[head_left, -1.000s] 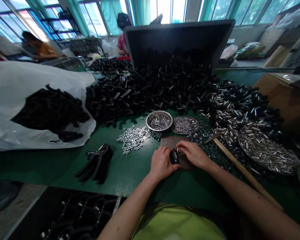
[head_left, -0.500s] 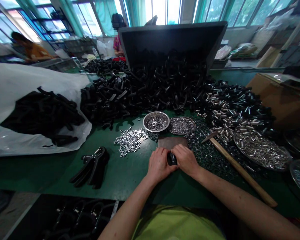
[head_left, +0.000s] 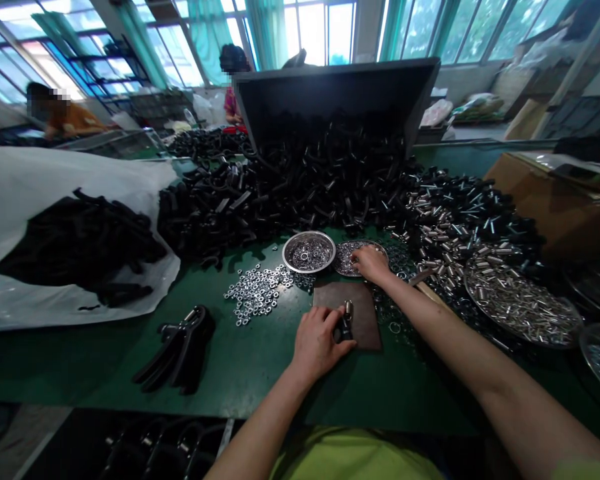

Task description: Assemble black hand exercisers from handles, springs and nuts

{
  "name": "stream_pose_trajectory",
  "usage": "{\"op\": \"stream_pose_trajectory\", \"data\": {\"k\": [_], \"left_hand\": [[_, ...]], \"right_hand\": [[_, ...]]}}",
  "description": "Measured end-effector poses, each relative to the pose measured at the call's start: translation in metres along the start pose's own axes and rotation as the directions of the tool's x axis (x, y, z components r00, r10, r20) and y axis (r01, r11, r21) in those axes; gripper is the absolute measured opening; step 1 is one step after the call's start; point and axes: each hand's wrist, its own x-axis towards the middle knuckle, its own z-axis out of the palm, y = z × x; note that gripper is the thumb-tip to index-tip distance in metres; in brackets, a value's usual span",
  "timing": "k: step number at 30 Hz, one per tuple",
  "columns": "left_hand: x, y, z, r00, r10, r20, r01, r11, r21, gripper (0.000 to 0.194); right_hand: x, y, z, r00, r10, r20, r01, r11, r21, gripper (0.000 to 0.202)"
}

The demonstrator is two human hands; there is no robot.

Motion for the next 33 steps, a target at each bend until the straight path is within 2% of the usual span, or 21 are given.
{"op": "stream_pose_trajectory", "data": {"k": [3, 6, 8, 10, 11, 12, 13, 15, 16, 17, 18, 20, 22, 23, 26, 29, 33], "left_hand": [[0.0, -0.001, 0.002, 1.0, -0.011, -0.011, 0.011, 1.0, -0.019, 0.062], [0.001, -0.002, 0.004, 0.999, -0.03, -0.028, 0.028, 0.996, -0.089, 0.061], [0.003, -0.003, 0.005, 0.996, -0.074, -0.058, 0.06, 0.977, -0.203, 0.059], [0.006, -0.005, 0.003, 0.978, -0.193, -0.082, 0.144, 0.903, -0.404, 0.057], [0.008, -0.005, 0.001, 0.957, -0.283, -0.066, 0.206, 0.82, -0.534, 0.057], [0.01, -0.005, -0.002, 0.925, -0.378, -0.018, 0.269, 0.689, -0.673, 0.056], [0.011, -0.006, -0.005, 0.886, -0.46, 0.064, 0.321, 0.507, -0.8, 0.055], [0.012, -0.006, -0.013, 0.801, -0.525, 0.288, 0.368, 0.052, -0.928, 0.048], [0.012, -0.005, -0.018, 0.769, -0.507, 0.389, 0.356, -0.165, -0.92, 0.043], [0.011, -0.004, -0.022, 0.748, -0.473, 0.466, 0.331, -0.343, -0.879, 0.039], [0.01, -0.002, -0.026, 0.736, -0.433, 0.521, 0.306, -0.475, -0.825, 0.036], [0.006, 0.002, -0.031, 0.734, -0.361, 0.575, 0.269, -0.623, -0.734, 0.032], [0.002, 0.007, -0.035, 0.75, -0.309, 0.585, 0.251, -0.686, -0.683, 0.031], [0.0, 0.01, -0.035, 0.757, -0.288, 0.586, 0.249, -0.703, -0.667, 0.032], [-0.003, 0.016, -0.036, 0.776, -0.245, 0.581, 0.253, -0.724, -0.642, 0.031], [-0.003, 0.019, -0.036, 0.778, -0.244, 0.578, 0.254, -0.72, -0.646, 0.03], [-0.004, 0.019, -0.035, 0.778, -0.257, 0.573, 0.272, -0.685, -0.676, 0.029]], "right_hand": [[0.01, 0.0, 0.008, 0.999, 0.049, 0.011, -0.05, 0.998, 0.031, 0.004], [0.012, -0.001, 0.01, 0.995, 0.1, -0.03, -0.096, 0.99, 0.107, 0.004], [0.011, -0.001, 0.007, 0.988, 0.138, -0.074, -0.122, 0.975, 0.187, 0.008], [0.006, -0.003, 0.002, 0.979, 0.171, -0.109, -0.133, 0.947, 0.291, 0.013], [0.003, -0.004, -0.002, 0.976, 0.18, -0.119, -0.129, 0.928, 0.349, 0.014], [-0.002, -0.006, -0.005, 0.975, 0.183, -0.123, -0.118, 0.905, 0.409, 0.016], [-0.009, -0.008, -0.009, 0.976, 0.179, -0.121, -0.103, 0.877, 0.468, 0.018], [-0.027, -0.015, -0.016, 0.982, 0.158, -0.106, -0.07, 0.816, 0.573, 0.022], [-0.039, -0.02, -0.019, 0.985, 0.142, -0.095, -0.055, 0.789, 0.612, 0.024], [-0.05, -0.025, -0.021, 0.989, 0.124, -0.078, -0.044, 0.758, 0.651, 0.025], [-0.063, -0.031, -0.023, 0.993, 0.104, -0.051, -0.039, 0.716, 0.697, 0.024], [-0.086, -0.045, -0.023, 0.997, 0.076, 0.009, -0.053, 0.6, 0.798, 0.021], [-0.104, -0.058, -0.022, 0.997, 0.076, 0.032, -0.065, 0.486, 0.871, 0.017], [-0.111, -0.064, -0.021, 0.996, 0.084, 0.019, -0.056, 0.46, 0.886, 0.015], [-0.122, -0.076, -0.02, 0.992, 0.079, -0.098, 0.042, 0.53, 0.847, 0.005], [-0.124, -0.08, -0.025, 0.979, -0.002, -0.203, 0.16, 0.627, 0.763, 0.004], [-0.125, -0.081, -0.03, 0.966, -0.079, -0.246, 0.238, 0.64, 0.731, 0.008]]}}
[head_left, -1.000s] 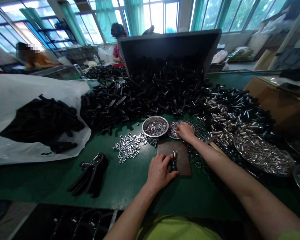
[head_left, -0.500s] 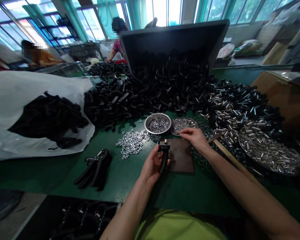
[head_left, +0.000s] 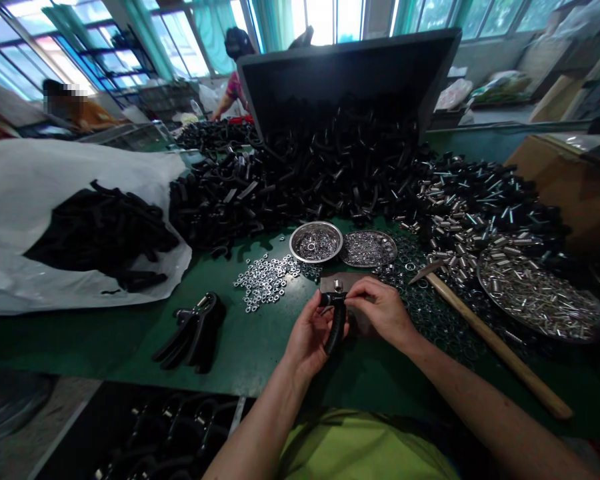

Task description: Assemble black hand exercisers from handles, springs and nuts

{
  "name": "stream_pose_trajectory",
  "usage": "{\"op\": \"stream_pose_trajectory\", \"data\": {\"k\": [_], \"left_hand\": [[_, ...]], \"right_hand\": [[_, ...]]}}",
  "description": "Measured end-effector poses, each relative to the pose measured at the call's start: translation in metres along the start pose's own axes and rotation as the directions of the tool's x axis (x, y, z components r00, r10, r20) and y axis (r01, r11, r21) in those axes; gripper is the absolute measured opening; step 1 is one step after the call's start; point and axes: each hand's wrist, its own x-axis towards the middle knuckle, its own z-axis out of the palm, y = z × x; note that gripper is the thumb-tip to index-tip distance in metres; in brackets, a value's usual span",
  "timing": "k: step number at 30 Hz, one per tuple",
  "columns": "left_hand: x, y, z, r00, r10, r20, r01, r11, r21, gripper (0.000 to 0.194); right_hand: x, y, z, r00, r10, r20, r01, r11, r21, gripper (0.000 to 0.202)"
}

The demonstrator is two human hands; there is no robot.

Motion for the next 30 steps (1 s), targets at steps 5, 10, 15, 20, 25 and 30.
{"op": "stream_pose_trajectory", "data": {"k": [5, 10, 15, 20, 25, 30], "left_hand": [[0.004, 0.002, -0.009, 1.0, -0.004, 0.004, 0.003, 0.987, 0.161, 0.034], [0.02, 0.018, -0.013, 0.98, 0.13, 0.152, -0.199, 0.697, 0.689, 0.045], [0.036, 0.018, -0.017, 0.912, 0.273, 0.306, -0.327, 0.033, 0.944, 0.058], [0.029, 0.0, -0.026, 0.817, 0.288, 0.499, -0.36, -0.421, 0.832, 0.058], [0.024, -0.01, -0.03, 0.821, 0.301, 0.484, -0.24, -0.587, 0.773, 0.059], [0.027, -0.011, -0.028, 0.811, 0.367, 0.455, -0.159, -0.611, 0.776, 0.055]], "right_hand": [[0.0, 0.01, -0.003, 0.999, -0.007, 0.032, 0.007, 1.0, -0.01, 0.004], [0.009, 0.037, -0.016, 0.87, -0.355, 0.342, 0.475, 0.79, -0.388, 0.026], [0.016, 0.065, -0.018, 0.628, -0.455, 0.631, 0.778, 0.386, -0.496, 0.025], [0.009, 0.067, -0.022, 0.633, -0.407, 0.659, 0.769, 0.431, -0.472, 0.027], [-0.023, 0.058, -0.071, 0.931, -0.134, 0.338, 0.363, 0.419, -0.833, 0.035], [-0.073, 0.072, -0.127, 0.969, 0.207, -0.133, -0.159, 0.118, -0.98, 0.033]]}}
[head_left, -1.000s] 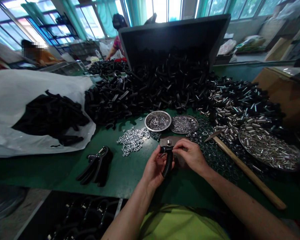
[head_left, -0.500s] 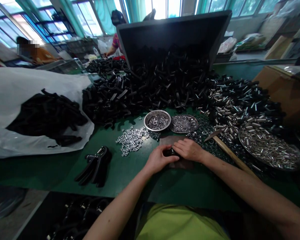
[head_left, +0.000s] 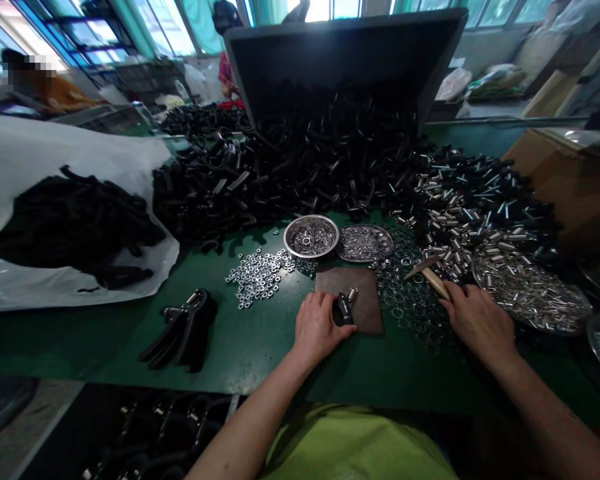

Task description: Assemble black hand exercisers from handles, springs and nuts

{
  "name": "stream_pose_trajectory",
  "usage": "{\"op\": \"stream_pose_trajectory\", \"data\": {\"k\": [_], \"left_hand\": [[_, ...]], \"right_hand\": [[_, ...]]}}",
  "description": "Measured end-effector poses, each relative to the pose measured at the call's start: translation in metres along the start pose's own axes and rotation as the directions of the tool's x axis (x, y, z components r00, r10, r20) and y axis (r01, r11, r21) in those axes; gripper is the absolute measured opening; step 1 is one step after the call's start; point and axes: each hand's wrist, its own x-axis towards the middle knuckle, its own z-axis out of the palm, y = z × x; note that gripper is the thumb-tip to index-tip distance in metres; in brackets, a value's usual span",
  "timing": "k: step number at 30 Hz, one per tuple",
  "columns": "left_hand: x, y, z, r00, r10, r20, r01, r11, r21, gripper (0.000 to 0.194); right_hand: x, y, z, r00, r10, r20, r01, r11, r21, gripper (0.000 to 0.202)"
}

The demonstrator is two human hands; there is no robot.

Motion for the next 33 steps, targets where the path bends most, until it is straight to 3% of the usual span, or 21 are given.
{"op": "stream_pose_trajectory", "data": {"k": [2, 4, 6, 8, 11, 13, 14, 18, 19, 24, 26, 29, 31, 33], "left_hand": [[0.001, 0.001, -0.001, 1.0, -0.001, 0.001, 0.001, 1.0, 0.019, 0.055], [0.002, 0.002, -0.002, 1.0, -0.006, 0.003, 0.006, 1.0, 0.029, 0.055], [0.002, 0.004, -0.002, 1.0, -0.018, 0.007, 0.018, 0.999, 0.033, 0.055], [0.003, 0.005, -0.003, 0.999, -0.032, 0.01, 0.031, 0.999, 0.03, 0.055], [0.004, 0.005, -0.002, 0.999, -0.046, 0.012, 0.046, 0.999, 0.014, 0.055], [0.004, 0.006, -0.002, 0.999, -0.05, 0.009, 0.05, 0.999, 0.004, 0.055], [0.004, 0.006, -0.002, 0.999, -0.051, 0.006, 0.051, 0.999, 0.0, 0.055], [0.004, 0.007, -0.002, 0.998, -0.063, 0.007, 0.063, 0.998, -0.032, 0.055], [0.004, 0.007, -0.002, 0.998, -0.065, 0.008, 0.065, 0.997, -0.037, 0.054], [0.005, 0.006, -0.001, 0.998, -0.061, 0.0, 0.061, 0.998, -0.018, 0.053], [0.004, 0.006, -0.001, 0.999, -0.048, -0.008, 0.048, 0.999, -0.004, 0.054], [0.004, 0.006, -0.002, 0.999, -0.041, -0.005, 0.041, 0.999, 0.002, 0.053], [0.004, 0.006, -0.001, 0.999, -0.05, -0.003, 0.05, 0.999, 0.007, 0.053], [0.004, 0.006, -0.001, 0.998, -0.06, -0.002, 0.06, 0.998, 0.008, 0.054]], "right_hand": [[-0.008, 0.011, 0.01, 0.998, 0.041, 0.044, -0.041, 0.999, 0.005, 0.034], [-0.008, 0.012, 0.014, 0.999, 0.052, 0.015, -0.053, 0.998, 0.022, 0.036], [-0.003, 0.008, 0.007, 0.998, 0.058, -0.016, -0.056, 0.996, 0.073, 0.039], [0.003, -0.001, -0.012, 0.999, 0.046, -0.012, -0.041, 0.96, 0.276, 0.041], [0.002, -0.024, -0.045, 1.0, 0.01, -0.015, 0.003, 0.722, 0.692, 0.044], [-0.003, -0.043, -0.059, 0.996, -0.005, -0.086, 0.073, 0.571, 0.818, 0.047], [-0.006, -0.053, -0.062, 0.992, -0.045, -0.121, 0.126, 0.538, 0.833, 0.048], [-0.01, -0.08, -0.065, 0.925, -0.373, -0.074, 0.286, 0.555, 0.782, 0.051], [-0.009, -0.083, -0.067, 0.914, -0.401, -0.064, 0.3, 0.561, 0.772, 0.052], [-0.013, -0.082, -0.077, 0.942, -0.178, -0.283, 0.334, 0.539, 0.773, 0.05], [-0.014, -0.08, -0.067, 0.948, -0.224, -0.224, 0.315, 0.588, 0.745, 0.049], [-0.011, -0.076, -0.053, 0.93, -0.367, -0.007, 0.273, 0.68, 0.681, 0.048], [-0.008, -0.074, -0.056, 0.935, -0.353, -0.015, 0.266, 0.675, 0.688, 0.048], [-0.008, -0.073, -0.064, 0.956, -0.266, -0.122, 0.269, 0.635, 0.724, 0.048]]}}
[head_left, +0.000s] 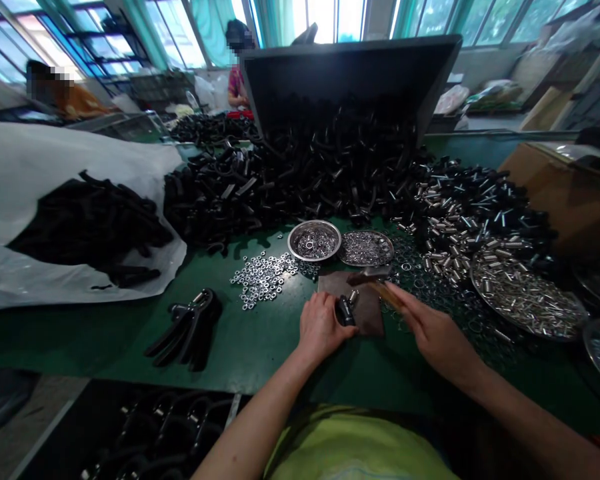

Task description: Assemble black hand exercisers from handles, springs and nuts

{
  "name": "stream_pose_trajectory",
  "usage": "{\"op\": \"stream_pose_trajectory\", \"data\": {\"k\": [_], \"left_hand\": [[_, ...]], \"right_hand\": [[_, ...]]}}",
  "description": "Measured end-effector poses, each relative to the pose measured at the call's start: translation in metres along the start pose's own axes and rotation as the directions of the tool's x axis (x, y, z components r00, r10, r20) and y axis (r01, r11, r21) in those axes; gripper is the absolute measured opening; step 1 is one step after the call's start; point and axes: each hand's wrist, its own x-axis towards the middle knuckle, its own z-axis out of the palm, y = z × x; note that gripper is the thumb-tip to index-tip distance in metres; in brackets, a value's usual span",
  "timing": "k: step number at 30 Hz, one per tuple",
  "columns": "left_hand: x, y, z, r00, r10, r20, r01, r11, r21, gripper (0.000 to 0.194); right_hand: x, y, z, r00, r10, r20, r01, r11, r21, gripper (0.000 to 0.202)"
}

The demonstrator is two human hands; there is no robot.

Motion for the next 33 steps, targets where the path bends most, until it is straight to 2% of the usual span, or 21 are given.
{"op": "stream_pose_trajectory", "data": {"k": [2, 3, 6, 8, 10, 13, 15, 17, 18, 20, 22, 23, 25, 27, 28, 30, 31, 33], "left_hand": [[0.0, 0.0, 0.0, 1.0, -0.005, 0.0, 0.005, 1.0, -0.01, 0.055], [0.0, 0.0, 0.0, 1.0, -0.006, 0.003, 0.007, 1.0, -0.018, 0.054], [0.0, 0.001, 0.0, 1.0, -0.009, 0.007, 0.01, 0.999, -0.041, 0.053], [0.0, 0.001, 0.0, 1.0, -0.017, 0.003, 0.017, 0.998, -0.06, 0.054], [-0.001, 0.001, 0.001, 0.999, -0.041, -0.017, 0.039, 0.994, -0.107, 0.052], [-0.004, -0.001, 0.001, 0.986, -0.152, -0.069, 0.123, 0.941, -0.316, 0.05], [-0.007, -0.002, 0.0, 0.962, -0.263, -0.078, 0.183, 0.827, -0.532, 0.054], [-0.009, -0.001, -0.002, 0.938, -0.344, -0.041, 0.216, 0.673, -0.707, 0.061], [-0.009, 0.001, -0.004, 0.934, -0.357, -0.012, 0.223, 0.607, -0.763, 0.063], [-0.01, 0.008, -0.006, 0.936, -0.348, 0.049, 0.23, 0.501, -0.834, 0.055], [-0.011, 0.018, -0.006, 0.943, -0.308, 0.125, 0.242, 0.378, -0.894, 0.044], [-0.011, 0.023, -0.005, 0.944, -0.284, 0.167, 0.25, 0.29, -0.924, 0.041], [-0.013, 0.031, -0.001, 0.941, -0.249, 0.227, 0.259, 0.104, -0.96, 0.038], [-0.015, 0.036, 0.003, 0.935, -0.234, 0.267, 0.265, -0.044, -0.963, 0.036], [-0.016, 0.037, 0.004, 0.931, -0.231, 0.281, 0.268, -0.09, -0.959, 0.036], [-0.018, 0.037, 0.005, 0.932, -0.236, 0.273, 0.256, -0.101, -0.961, 0.034], [-0.019, 0.036, 0.004, 0.94, -0.248, 0.235, 0.23, -0.051, -0.972, 0.032], [-0.019, 0.032, 0.001, 0.958, -0.269, 0.097, 0.144, 0.163, -0.976, 0.027]], "right_hand": [[-0.001, -0.005, 0.0, 0.996, -0.026, -0.083, 0.028, 0.999, 0.029, 0.051], [-0.002, -0.005, 0.002, 0.997, -0.041, -0.067, 0.042, 0.999, 0.018, 0.051], [-0.006, 0.006, 0.017, 0.993, -0.059, 0.101, 0.067, 0.995, -0.075, 0.052], [-0.008, 0.021, 0.023, 0.993, -0.015, 0.115, 0.036, 0.983, -0.182, 0.05], [-0.012, 0.041, 0.019, 0.999, 0.053, 0.008, -0.047, 0.94, -0.338, 0.047], [-0.023, 0.075, 0.003, 0.97, 0.155, -0.187, -0.236, 0.782, -0.577, 0.044], [-0.029, 0.096, -0.007, 0.947, 0.183, -0.264, -0.316, 0.686, -0.655, 0.042], [-0.029, 0.105, -0.01, 0.938, 0.167, -0.303, -0.335, 0.656, -0.676, 0.041], [-0.025, 0.104, -0.008, 0.94, 0.135, -0.314, -0.318, 0.678, -0.662, 0.041], [-0.014, 0.085, 0.001, 0.946, 0.042, -0.322, -0.225, 0.8, -0.556, 0.041], [0.0, 0.052, 0.017, 0.951, -0.057, -0.304, -0.055, 0.936, -0.347, 0.042], [0.006, 0.033, 0.026, 0.96, -0.09, -0.266, 0.023, 0.969, -0.245, 0.043], [0.019, 0.001, 0.045, 0.948, -0.232, -0.216, 0.201, 0.967, -0.156, 0.034], [0.029, -0.018, 0.061, 0.912, -0.309, -0.27, 0.287, 0.951, -0.118, 0.02], [0.034, -0.022, 0.067, 0.9, -0.301, -0.317, 0.289, 0.954, -0.085, 0.019], [0.042, -0.024, 0.074, 0.917, -0.154, -0.369, 0.185, 0.981, 0.051, 0.023], [0.045, -0.024, 0.076, 0.937, -0.033, -0.348, 0.09, 0.984, 0.151, 0.024], [0.05, -0.024, 0.076, 0.953, 0.221, -0.206, -0.13, 0.915, 0.381, 0.027]]}}
